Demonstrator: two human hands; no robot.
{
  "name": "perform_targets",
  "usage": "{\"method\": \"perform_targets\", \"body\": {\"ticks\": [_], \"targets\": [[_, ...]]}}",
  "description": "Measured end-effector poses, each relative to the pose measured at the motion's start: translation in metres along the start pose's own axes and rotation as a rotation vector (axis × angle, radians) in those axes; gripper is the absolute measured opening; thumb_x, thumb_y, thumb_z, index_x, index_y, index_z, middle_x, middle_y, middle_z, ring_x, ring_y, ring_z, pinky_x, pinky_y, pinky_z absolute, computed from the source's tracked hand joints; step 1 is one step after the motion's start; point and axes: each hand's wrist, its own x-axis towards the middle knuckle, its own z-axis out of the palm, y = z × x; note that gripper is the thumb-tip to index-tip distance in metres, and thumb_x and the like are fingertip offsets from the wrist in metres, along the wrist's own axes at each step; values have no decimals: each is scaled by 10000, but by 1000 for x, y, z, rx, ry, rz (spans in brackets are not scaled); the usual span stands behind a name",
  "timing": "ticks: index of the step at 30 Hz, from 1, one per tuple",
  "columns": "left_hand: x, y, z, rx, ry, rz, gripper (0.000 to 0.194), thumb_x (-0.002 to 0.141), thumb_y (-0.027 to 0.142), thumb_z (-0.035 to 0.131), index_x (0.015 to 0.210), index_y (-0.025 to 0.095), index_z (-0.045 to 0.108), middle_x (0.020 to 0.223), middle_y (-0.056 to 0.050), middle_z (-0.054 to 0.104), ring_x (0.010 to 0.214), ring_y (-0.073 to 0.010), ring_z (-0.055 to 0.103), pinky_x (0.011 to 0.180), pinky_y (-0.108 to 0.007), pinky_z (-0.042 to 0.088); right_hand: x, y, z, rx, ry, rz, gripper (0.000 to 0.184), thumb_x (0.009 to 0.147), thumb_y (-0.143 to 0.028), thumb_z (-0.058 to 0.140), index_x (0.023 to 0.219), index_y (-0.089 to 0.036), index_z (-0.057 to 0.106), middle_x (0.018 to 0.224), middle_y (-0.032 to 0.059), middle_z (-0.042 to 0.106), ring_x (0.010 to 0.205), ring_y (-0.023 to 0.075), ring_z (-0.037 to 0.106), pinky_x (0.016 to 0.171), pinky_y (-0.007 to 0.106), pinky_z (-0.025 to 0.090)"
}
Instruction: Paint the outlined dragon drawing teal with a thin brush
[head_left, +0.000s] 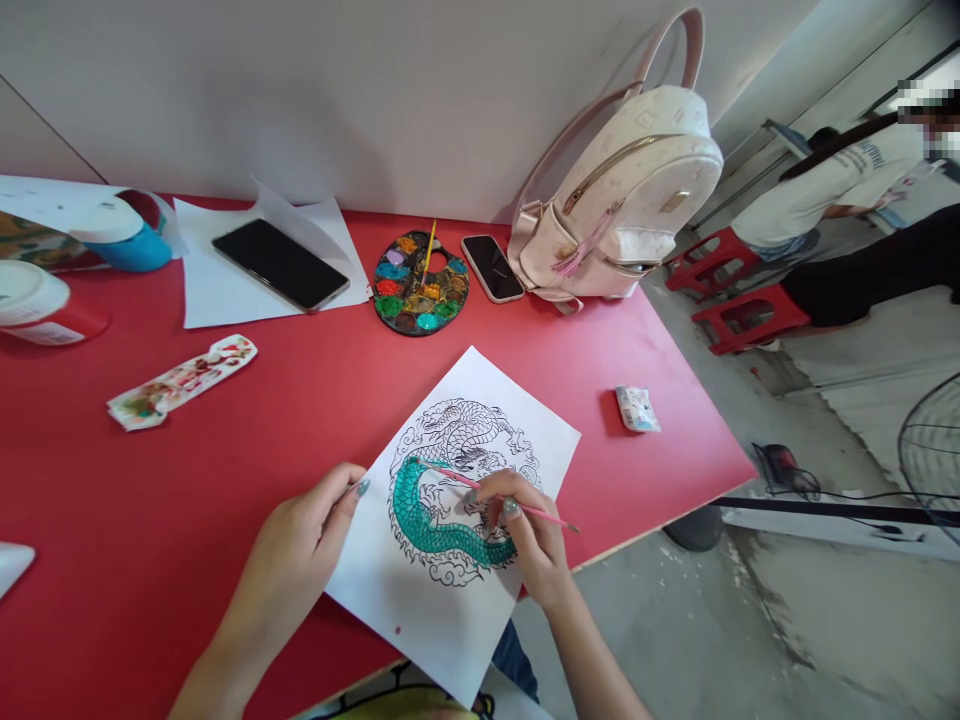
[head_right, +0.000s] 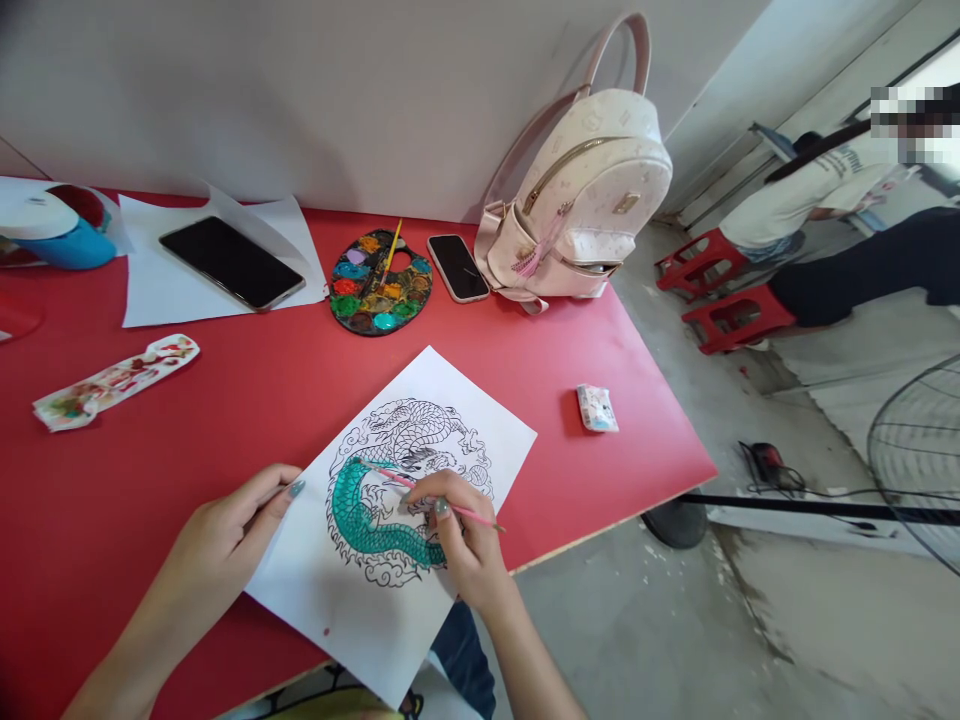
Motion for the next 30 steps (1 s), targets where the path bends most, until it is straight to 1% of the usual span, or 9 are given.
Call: {"method": "perform_targets", "body": {"ticks": [4, 9, 14, 17, 19, 21, 24, 28, 30], "targets": [[2, 3, -3, 13, -12, 2, 394, 1051, 565, 464, 964, 261, 698, 617, 38, 601, 491, -172, 556, 499, -226, 387, 0, 0, 1, 15, -59, -47, 497, 1266, -493, 430, 1100, -245, 828, 941, 98, 847, 736, 222, 710, 678, 355, 557], [1, 4, -4, 13, -21, 4, 394, 1047, 567, 463, 964, 259, 694, 591, 53, 558, 477, -165, 530, 490, -220, 370, 0, 0, 1, -28, 17, -17, 489, 1261, -495, 446, 1095, -233, 823, 914, 90, 832, 688, 207, 694, 638, 346, 549], [0, -1, 0, 12, 7, 12, 404, 1072, 560, 455, 970, 257, 701, 597, 55, 574, 483, -158, 535, 500, -214, 383, 0, 0, 2, -50, -21, -15, 551, 1254, -563, 422, 1100, -235, 837, 920, 104, 835, 690, 217, 683, 670, 368, 579], [-1, -3, 2, 14, 14, 14, 397, 1088, 549, 461, 989, 256, 710, 629, 52, 611, 505, -156, 558, 516, -211, 398, 0, -1, 1, -56, 10, 5, 538, 1257, -537, 422, 1097, -234, 837, 948, 104, 834, 676, 208, 662, 679, 371, 587], [0, -2, 2, 10, 14, 9, 393, 1086, 546, 460, 986, 258, 709, 627, 53, 614, 508, -158, 569, 517, -211, 399, 0, -1, 1, -41, -12, -23, 506, 1260, -505, 433, 1110, -238, 836, 958, 97, 835, 668, 199, 655, 691, 369, 591], [-1, 0, 1, 7, 9, 4, 392, 1074, 546, 459, 974, 260, 707, 601, 59, 588, 491, -158, 558, 508, -214, 391, 0, 0, 1, -44, -29, -44, 487, 1262, -490, 437, 1121, -243, 832, 962, 92, 834, 666, 194, 651, 697, 367, 588], [-1, 1, 0, 7, 11, 6, 387, 1063, 554, 470, 957, 263, 702, 574, 67, 552, 472, -157, 531, 493, -217, 370, 1, 0, 2, -56, -13, -37, 492, 1264, -492, 426, 1121, -247, 828, 969, 97, 834, 671, 200, 656, 689, 366, 578], [0, -2, 0, -2, 6, 13, 394, 1069, 563, 470, 977, 262, 707, 599, 62, 598, 489, -158, 555, 504, -214, 387, 1, 0, 3, -57, -12, -67, 460, 1266, -473, 435, 1132, -261, 820, 967, 86, 843, 674, 201, 661, 683, 351, 565], [0, -3, 1, -1, 9, 18, 393, 1077, 559, 469, 982, 261, 707, 602, 60, 602, 494, -158, 559, 508, -212, 387, 2, -1, 3, -76, 9, -53, 444, 1268, -447, 438, 1129, -262, 817, 972, 80, 851, 665, 193, 654, 678, 343, 561]]}}
